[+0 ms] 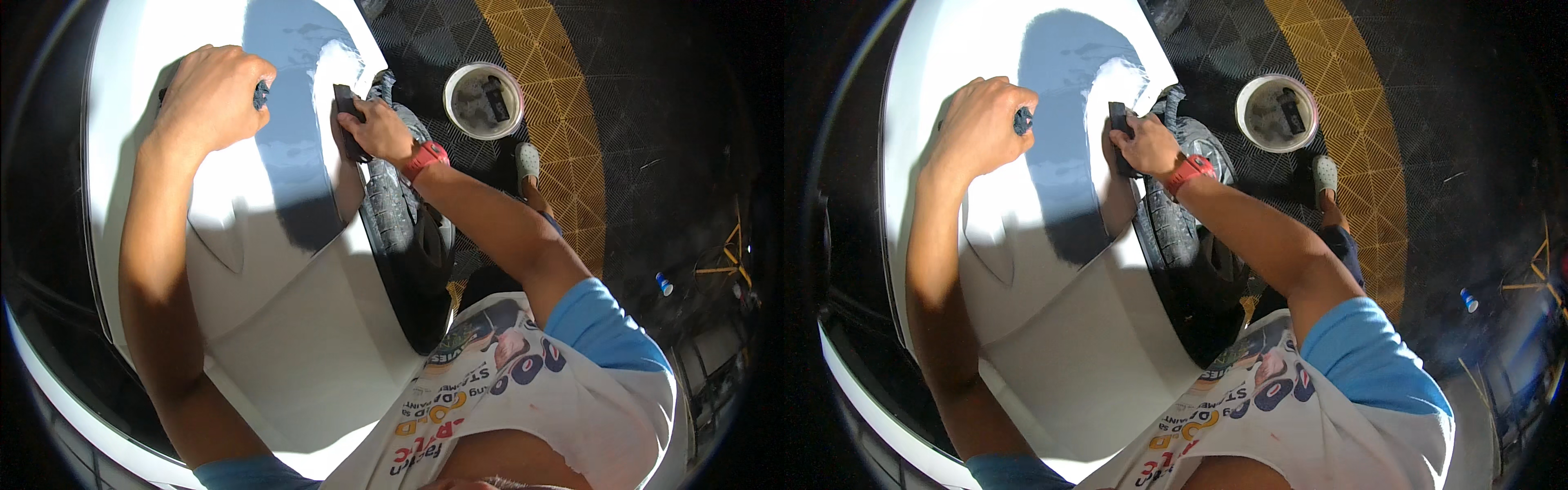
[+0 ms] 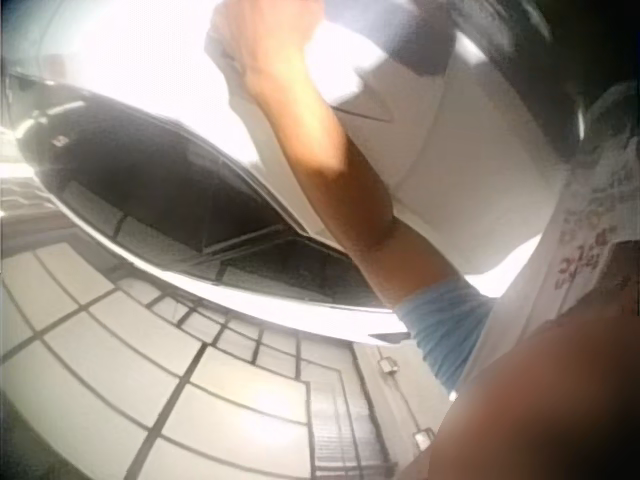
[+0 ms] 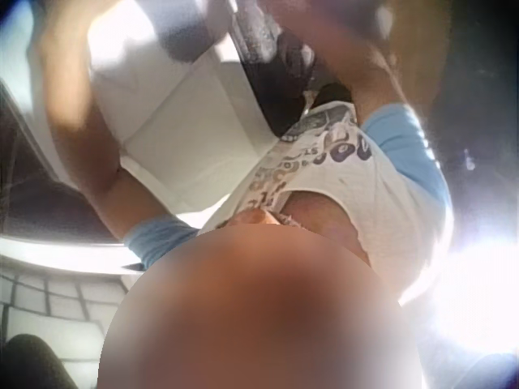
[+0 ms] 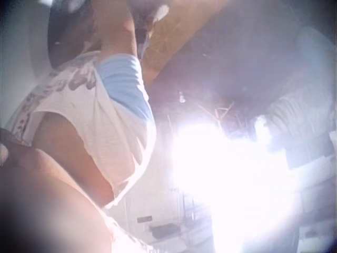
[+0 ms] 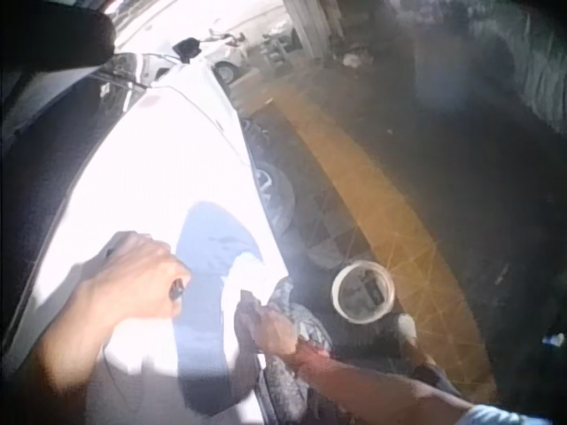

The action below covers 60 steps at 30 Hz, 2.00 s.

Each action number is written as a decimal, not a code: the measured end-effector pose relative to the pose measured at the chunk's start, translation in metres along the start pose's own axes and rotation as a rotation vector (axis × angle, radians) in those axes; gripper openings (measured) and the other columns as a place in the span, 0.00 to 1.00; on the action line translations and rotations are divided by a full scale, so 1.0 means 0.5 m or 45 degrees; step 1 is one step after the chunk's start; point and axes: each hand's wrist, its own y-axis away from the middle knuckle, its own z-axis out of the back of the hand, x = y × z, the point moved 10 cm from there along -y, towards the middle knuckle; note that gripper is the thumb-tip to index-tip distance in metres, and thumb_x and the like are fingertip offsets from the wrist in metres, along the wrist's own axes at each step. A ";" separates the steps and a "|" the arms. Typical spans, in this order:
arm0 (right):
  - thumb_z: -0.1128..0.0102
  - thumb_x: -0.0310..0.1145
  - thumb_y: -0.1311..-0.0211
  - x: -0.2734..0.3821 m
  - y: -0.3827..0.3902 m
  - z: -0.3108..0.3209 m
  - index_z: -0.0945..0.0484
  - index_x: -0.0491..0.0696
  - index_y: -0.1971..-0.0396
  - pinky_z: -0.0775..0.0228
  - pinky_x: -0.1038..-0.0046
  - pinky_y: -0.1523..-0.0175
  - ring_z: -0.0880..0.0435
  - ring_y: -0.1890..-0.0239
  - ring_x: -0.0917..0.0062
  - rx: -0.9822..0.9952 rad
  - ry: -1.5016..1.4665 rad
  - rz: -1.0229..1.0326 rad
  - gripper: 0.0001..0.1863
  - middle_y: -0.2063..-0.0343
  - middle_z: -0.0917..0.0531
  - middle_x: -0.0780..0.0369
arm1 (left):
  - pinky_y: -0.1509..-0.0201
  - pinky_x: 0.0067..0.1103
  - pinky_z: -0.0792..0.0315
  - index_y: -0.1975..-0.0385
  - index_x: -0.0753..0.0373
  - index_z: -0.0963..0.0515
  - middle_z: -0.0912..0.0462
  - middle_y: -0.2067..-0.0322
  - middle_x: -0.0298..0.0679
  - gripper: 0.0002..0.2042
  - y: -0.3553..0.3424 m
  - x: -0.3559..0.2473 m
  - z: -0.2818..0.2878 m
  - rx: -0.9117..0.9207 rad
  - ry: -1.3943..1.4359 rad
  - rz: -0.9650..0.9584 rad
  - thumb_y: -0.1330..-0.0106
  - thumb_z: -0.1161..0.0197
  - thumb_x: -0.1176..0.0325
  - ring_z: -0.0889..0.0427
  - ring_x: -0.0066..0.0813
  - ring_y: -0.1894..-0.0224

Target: The person applies a gray body filler to a white car panel using a spreader tool. They repeatedly smooth the material over the surface, occasionally dipping the tool into a bucket to retrieve more filler and using a sponge to assist with the application.

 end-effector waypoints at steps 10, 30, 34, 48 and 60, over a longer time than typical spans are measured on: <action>0.33 0.46 0.28 0.173 0.260 0.035 0.29 0.44 0.26 0.16 0.54 0.49 0.13 0.48 0.47 0.062 -0.054 0.102 0.36 0.44 0.22 0.43 | 0.44 0.37 0.17 0.64 0.59 0.10 0.12 0.66 0.44 0.09 0.022 0.006 -0.024 0.155 0.005 0.068 0.44 0.22 0.70 0.11 0.43 0.56; 0.37 0.49 0.25 0.092 -0.010 0.007 0.22 0.37 0.35 0.21 0.56 0.44 0.15 0.51 0.44 -0.009 -0.083 0.108 0.32 0.51 0.18 0.36 | 0.45 0.38 0.17 0.68 0.59 0.12 0.12 0.67 0.44 0.06 0.003 0.006 -0.017 0.164 -0.057 0.054 0.45 0.23 0.71 0.11 0.43 0.56; 0.30 0.41 0.30 0.201 0.297 0.036 0.29 0.43 0.27 0.18 0.53 0.41 0.16 0.47 0.43 0.167 -0.259 0.127 0.36 0.40 0.27 0.41 | 0.45 0.38 0.17 0.68 0.60 0.13 0.12 0.67 0.44 0.06 0.019 0.010 -0.040 0.222 -0.019 0.099 0.44 0.24 0.71 0.11 0.44 0.56; 0.31 0.43 0.30 0.195 0.350 0.030 0.33 0.46 0.23 0.18 0.55 0.42 0.16 0.45 0.54 0.121 -0.150 0.241 0.40 0.39 0.27 0.43 | 0.45 0.39 0.18 0.68 0.60 0.13 0.13 0.66 0.45 0.06 0.019 0.010 -0.032 0.189 0.003 0.098 0.43 0.24 0.70 0.11 0.44 0.55; 0.33 0.43 0.28 0.186 0.188 0.020 0.27 0.44 0.28 0.15 0.53 0.48 0.15 0.48 0.46 -0.091 -0.039 0.211 0.34 0.44 0.23 0.38 | 0.46 0.38 0.18 0.73 0.60 0.15 0.14 0.70 0.45 0.05 0.026 0.009 -0.027 0.099 0.002 0.055 0.45 0.25 0.72 0.12 0.43 0.58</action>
